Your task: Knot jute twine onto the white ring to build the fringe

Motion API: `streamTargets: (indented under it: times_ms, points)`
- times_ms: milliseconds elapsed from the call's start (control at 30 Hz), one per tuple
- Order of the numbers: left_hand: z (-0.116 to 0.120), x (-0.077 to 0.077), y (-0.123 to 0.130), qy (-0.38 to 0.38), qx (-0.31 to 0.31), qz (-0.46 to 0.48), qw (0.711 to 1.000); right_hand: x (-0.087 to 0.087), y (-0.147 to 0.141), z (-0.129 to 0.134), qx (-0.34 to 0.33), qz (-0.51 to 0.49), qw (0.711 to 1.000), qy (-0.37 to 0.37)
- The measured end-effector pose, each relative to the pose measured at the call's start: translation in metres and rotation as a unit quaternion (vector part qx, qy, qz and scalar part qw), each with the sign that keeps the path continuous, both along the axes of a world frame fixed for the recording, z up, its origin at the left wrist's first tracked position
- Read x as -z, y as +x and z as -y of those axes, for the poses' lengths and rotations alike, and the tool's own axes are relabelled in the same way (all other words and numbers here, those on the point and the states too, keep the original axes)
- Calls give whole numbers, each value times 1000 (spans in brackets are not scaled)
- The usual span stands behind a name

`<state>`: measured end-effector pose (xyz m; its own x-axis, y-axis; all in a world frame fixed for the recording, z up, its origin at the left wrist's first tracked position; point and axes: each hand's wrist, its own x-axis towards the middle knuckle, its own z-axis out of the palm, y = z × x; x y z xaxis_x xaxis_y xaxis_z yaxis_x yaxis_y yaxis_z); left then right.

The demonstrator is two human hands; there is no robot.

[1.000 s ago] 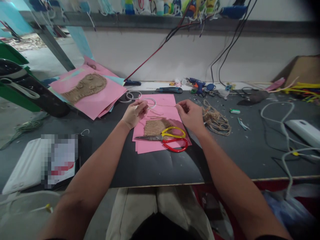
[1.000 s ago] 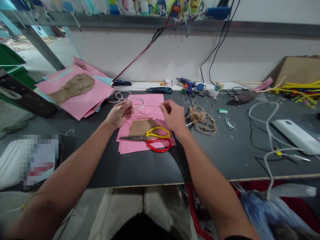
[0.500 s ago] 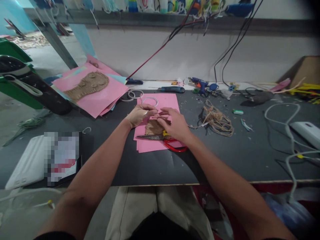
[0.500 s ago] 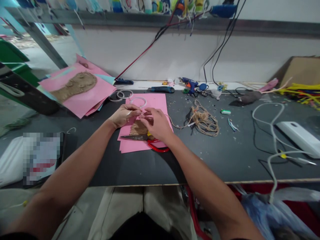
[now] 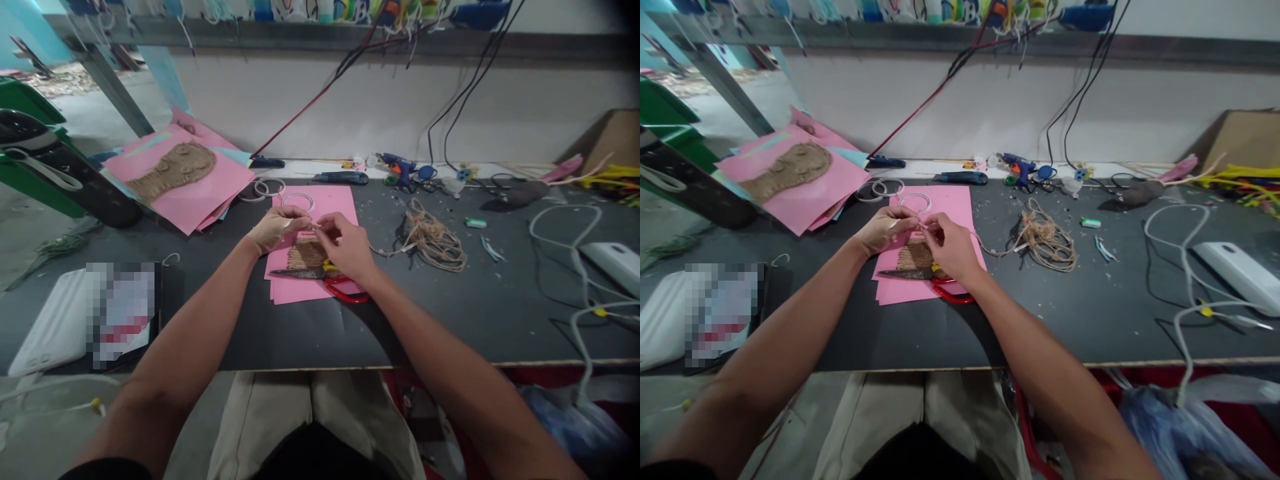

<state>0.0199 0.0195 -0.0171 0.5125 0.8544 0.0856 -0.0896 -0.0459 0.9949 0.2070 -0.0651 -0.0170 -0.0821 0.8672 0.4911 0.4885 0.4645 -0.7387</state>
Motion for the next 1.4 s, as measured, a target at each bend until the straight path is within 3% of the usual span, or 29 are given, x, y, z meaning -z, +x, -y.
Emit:
streamTargets:
  times_ms: [333, 733, 1000, 1400]
  points:
    - [-1, 4, 0, -26, 7, 20, 999, -3, 2, 2, 10, 9, 1000, -6]
    - [4, -3, 2, 18, -20, -55, 998, 0, 4, 1, 14, 7, 1000, -18]
    - [2, 1, 1, 12, -13, -48, 999, -2, 5, 2, 29, 29, 999, -22]
    - [6, -5, 2, 30, -9, -54, 998, -6, 6, 3, 28, 28, 999, -18]
